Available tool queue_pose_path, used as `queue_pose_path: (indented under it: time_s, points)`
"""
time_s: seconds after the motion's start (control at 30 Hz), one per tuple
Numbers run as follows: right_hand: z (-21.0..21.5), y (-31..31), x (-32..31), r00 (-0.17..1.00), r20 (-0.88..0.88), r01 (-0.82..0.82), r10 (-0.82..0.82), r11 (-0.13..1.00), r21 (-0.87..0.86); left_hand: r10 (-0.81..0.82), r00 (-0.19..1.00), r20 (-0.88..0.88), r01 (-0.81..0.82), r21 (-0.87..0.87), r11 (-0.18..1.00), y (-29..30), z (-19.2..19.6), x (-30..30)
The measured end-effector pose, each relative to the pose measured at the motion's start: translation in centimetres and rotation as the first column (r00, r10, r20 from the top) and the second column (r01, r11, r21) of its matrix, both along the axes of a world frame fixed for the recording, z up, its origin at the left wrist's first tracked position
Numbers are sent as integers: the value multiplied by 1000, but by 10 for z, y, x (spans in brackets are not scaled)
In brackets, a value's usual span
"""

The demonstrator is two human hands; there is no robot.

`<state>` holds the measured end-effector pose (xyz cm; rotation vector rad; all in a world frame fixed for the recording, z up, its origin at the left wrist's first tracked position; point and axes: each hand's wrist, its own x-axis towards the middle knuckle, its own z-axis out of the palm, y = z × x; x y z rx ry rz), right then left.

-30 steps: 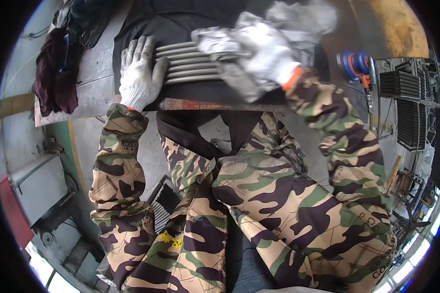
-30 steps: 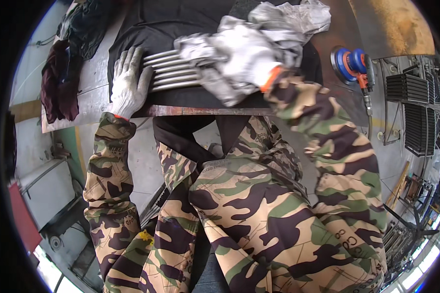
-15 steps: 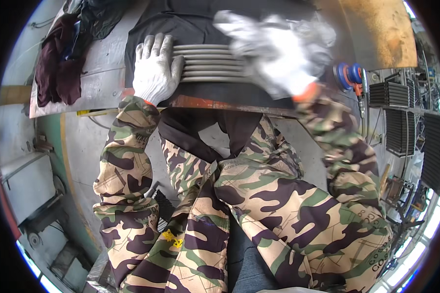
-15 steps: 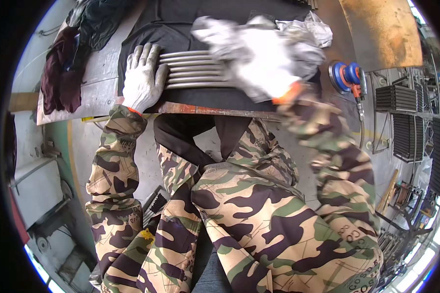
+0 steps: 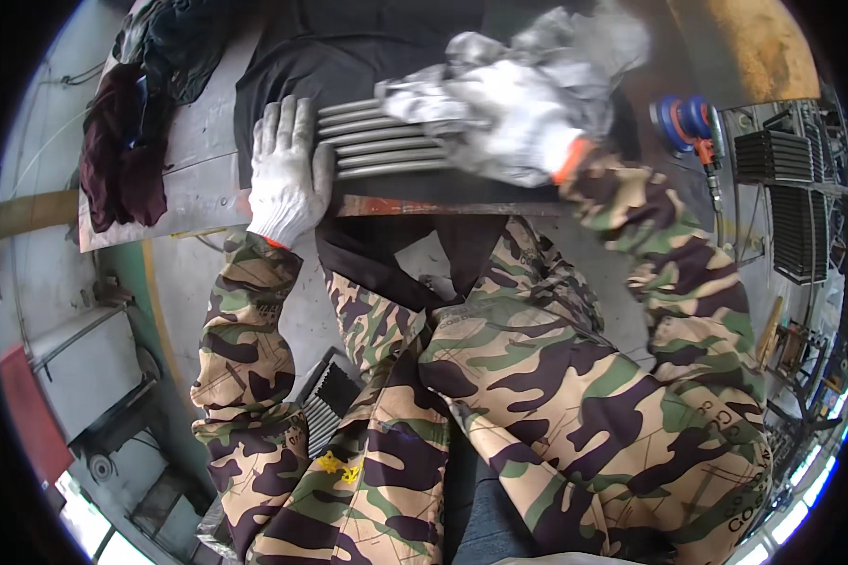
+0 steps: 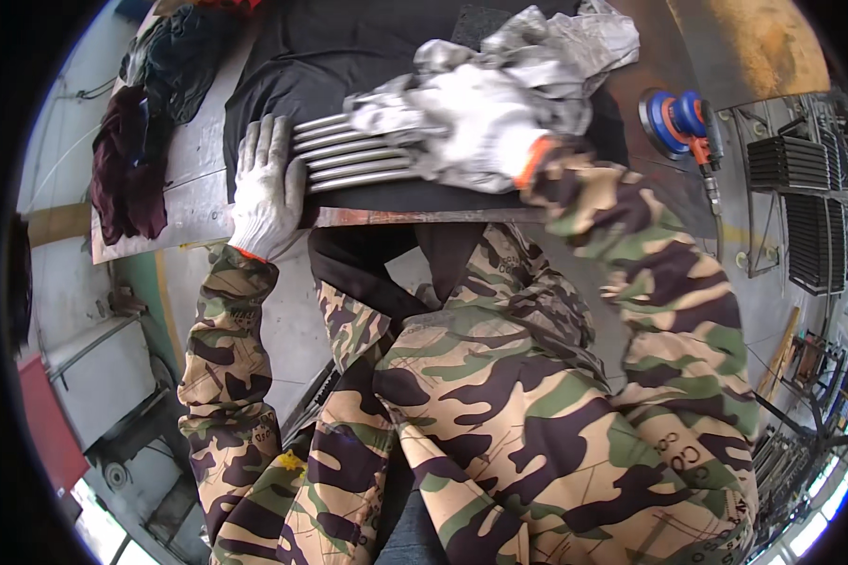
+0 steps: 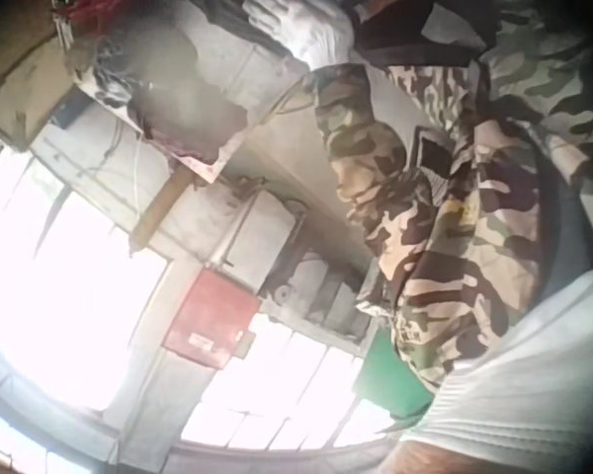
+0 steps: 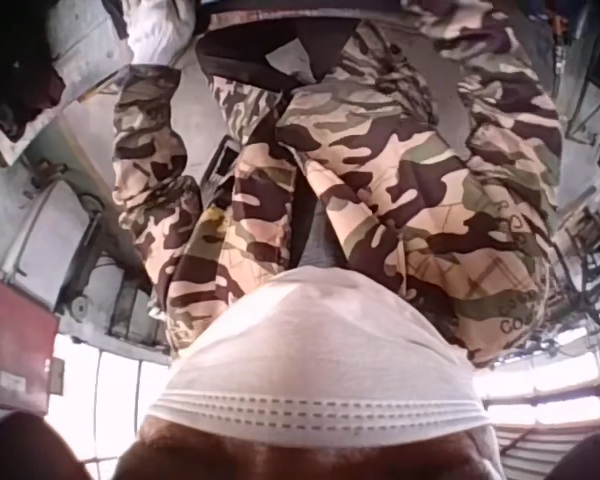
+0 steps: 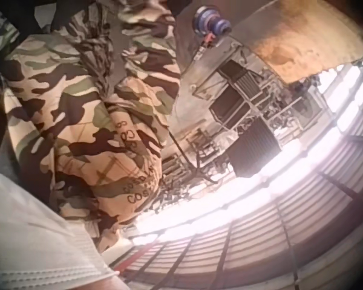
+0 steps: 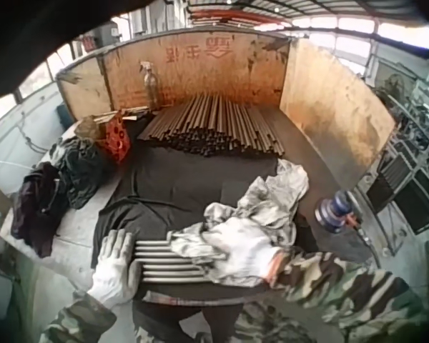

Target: Polishing and cleaning metal tubes using a cloth and an orbital sander.

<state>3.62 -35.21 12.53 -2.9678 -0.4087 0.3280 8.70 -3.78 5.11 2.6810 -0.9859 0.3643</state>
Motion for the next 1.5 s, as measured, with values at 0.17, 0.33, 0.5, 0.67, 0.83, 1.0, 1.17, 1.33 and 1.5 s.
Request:
queue_pose_path:
  time_s: [0.17, 0.33, 0.5, 0.67, 0.83, 1.0, 1.17, 1.33, 1.5]
  points:
    - [-24, -85, -26, 946, 302, -115, 122, 993, -40, -20, 999, 32, 20, -17, 1000, 3, 7, -8]
    - [-7, -155, -32, 924, 379, 119, -42, 976, -182, -40, 999, 31, 41, -47, 998, 8, 1, -16]
    - [25, -189, 5, 803, 527, 426, -279, 887, -179, -49, 998, 50, 52, -49, 997, 15, 0, -22]
    - [11, -185, 17, 874, 336, 454, -352, 837, -304, -38, 999, 35, 40, -60, 997, 18, -1, -26]
    - [7, -154, 9, 657, 747, 260, -104, 961, -95, -39, 998, -57, 35, -61, 998, 15, -1, -23]
    - [22, -71, -15, 704, 702, -74, 110, 994, -81, -19, 998, -68, 17, -23, 1000, 20, -1, -25]
    - [-31, -9, -46, 991, 110, -70, 81, 993, -93, -48, 999, 8, 48, -46, 998, 11, 2, -21]
    - [-43, -14, -31, 973, 209, -88, 98, 994, -60, -42, 998, 41, 44, -44, 998, 8, 5, -9]
    - [-39, -18, -35, 968, 232, -101, 96, 995, 11, -45, 998, 39, 46, -38, 998, 5, 5, -10]
